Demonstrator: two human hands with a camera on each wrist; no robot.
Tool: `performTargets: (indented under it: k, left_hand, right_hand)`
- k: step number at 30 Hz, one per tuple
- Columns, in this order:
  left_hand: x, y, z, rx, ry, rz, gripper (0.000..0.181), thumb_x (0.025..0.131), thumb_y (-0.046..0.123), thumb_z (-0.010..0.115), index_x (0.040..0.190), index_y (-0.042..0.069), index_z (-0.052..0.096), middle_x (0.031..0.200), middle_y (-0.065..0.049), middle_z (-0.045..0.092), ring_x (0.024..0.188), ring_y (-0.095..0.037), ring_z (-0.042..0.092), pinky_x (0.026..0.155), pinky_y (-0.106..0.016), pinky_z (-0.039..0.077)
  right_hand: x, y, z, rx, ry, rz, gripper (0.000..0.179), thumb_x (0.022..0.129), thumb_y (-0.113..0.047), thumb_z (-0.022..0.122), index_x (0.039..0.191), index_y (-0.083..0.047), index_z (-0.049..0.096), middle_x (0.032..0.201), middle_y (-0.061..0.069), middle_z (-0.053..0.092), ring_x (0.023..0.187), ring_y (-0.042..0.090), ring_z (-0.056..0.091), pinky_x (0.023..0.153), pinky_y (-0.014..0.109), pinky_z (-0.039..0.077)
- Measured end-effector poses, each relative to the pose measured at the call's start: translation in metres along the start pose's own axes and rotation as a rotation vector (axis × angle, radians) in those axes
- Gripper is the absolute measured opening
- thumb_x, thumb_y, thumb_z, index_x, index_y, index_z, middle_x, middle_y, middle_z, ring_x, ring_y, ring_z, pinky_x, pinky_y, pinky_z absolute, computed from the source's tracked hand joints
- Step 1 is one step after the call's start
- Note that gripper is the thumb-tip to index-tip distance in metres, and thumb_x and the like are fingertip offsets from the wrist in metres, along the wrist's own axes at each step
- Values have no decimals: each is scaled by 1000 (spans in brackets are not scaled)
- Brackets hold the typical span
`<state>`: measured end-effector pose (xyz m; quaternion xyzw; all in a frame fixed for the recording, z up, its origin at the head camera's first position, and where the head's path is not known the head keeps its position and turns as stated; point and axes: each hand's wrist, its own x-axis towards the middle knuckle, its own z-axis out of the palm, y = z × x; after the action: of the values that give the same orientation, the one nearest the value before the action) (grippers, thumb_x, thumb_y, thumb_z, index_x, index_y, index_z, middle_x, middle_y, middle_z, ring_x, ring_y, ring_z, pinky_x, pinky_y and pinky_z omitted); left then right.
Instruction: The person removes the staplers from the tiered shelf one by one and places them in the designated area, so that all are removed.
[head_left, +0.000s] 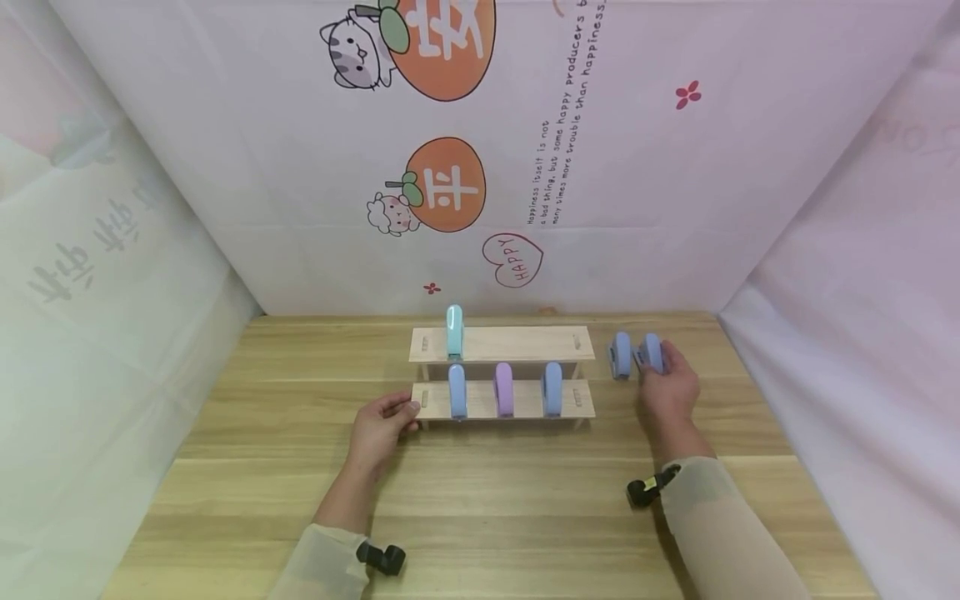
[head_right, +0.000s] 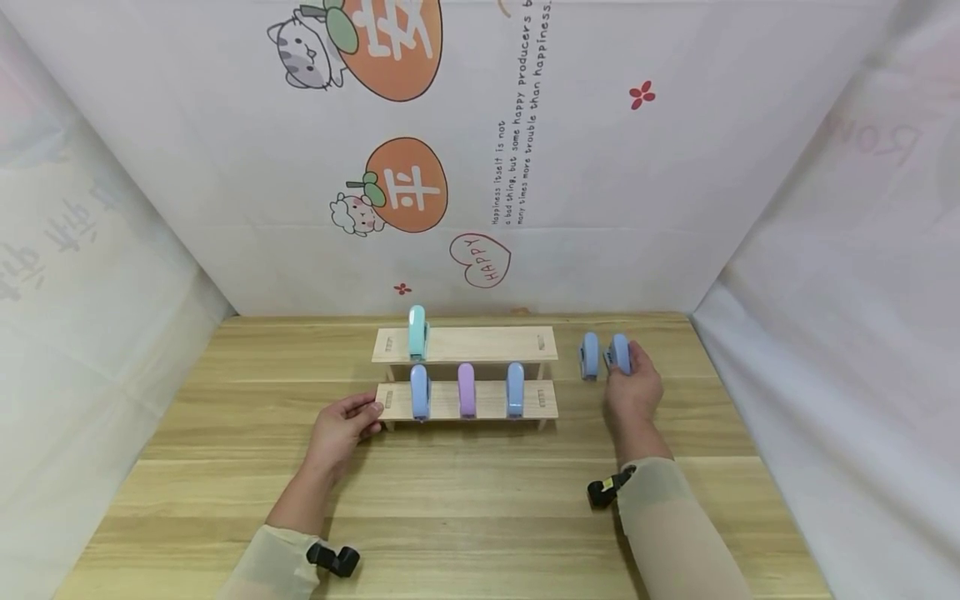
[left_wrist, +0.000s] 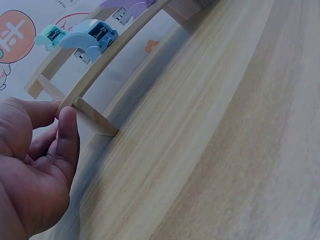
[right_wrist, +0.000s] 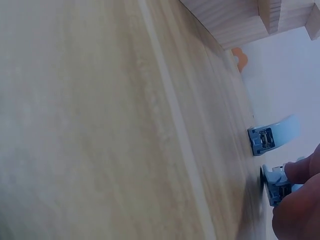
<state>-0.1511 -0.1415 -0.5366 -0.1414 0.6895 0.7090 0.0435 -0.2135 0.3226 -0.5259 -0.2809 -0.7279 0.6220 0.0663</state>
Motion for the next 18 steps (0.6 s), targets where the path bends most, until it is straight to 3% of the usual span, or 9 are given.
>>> performTargets:
  k: [18]
  left_hand:
    - [-1, 0, 0, 0, -2, 5, 41, 95, 12, 78, 129, -4, 66, 115, -17, 70, 88, -20, 70, 79, -28, 65]
  right_hand:
    - [1, 3, -2, -34, -2, -11, 71, 103, -5, 60, 164, -23, 29, 168, -1, 27, 155, 18, 24, 128, 35, 21]
